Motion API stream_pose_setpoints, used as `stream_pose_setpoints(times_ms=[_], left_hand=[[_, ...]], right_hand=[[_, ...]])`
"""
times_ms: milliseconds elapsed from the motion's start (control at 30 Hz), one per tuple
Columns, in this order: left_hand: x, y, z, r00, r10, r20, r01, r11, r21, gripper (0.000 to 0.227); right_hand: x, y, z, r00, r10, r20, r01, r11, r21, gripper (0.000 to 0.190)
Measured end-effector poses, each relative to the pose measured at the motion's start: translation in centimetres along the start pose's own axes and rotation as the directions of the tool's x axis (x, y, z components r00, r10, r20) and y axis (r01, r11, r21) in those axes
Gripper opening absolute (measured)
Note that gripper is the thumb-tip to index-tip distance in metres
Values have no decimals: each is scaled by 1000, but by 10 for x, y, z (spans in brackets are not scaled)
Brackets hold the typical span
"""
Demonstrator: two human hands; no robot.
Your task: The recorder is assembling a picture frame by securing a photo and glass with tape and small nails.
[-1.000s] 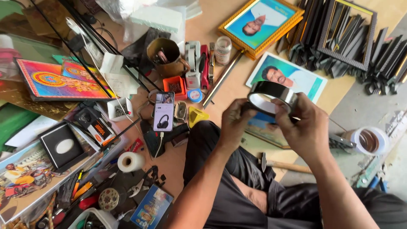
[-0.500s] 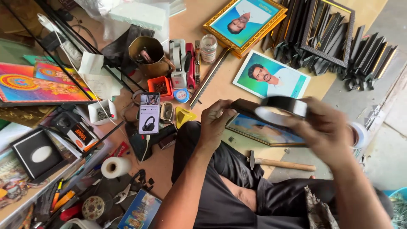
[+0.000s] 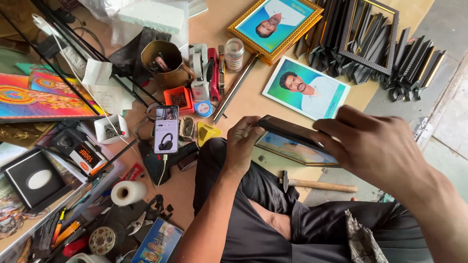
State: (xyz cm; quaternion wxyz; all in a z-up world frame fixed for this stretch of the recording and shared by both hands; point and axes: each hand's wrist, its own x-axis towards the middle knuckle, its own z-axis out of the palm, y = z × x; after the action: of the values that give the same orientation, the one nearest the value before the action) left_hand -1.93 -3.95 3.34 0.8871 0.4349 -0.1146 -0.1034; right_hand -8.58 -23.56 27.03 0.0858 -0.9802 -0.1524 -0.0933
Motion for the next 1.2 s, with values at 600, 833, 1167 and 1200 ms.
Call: stream_pose_setpoints(times_ms=[600,833,1167,1200], left_hand=[[-10,48,76,961,273,-34,-223,844,488,41],[-2,47,85,937,276,-216,-109,814,571,27],[-5,36,68,930,317,-186,-48,607,794,35],[-5,51,78,934,312,-176,-55,611,789,35]], right_hand=[[38,-18,1,934,-85,348,147,977,-155,21],[38,-15,-1,941,-79,330,155,965,-212,22],[24,-6,5,978,-137,154,165,969,-185,22],[23,-3,5,980,-126,153,154,969,-194,22]])
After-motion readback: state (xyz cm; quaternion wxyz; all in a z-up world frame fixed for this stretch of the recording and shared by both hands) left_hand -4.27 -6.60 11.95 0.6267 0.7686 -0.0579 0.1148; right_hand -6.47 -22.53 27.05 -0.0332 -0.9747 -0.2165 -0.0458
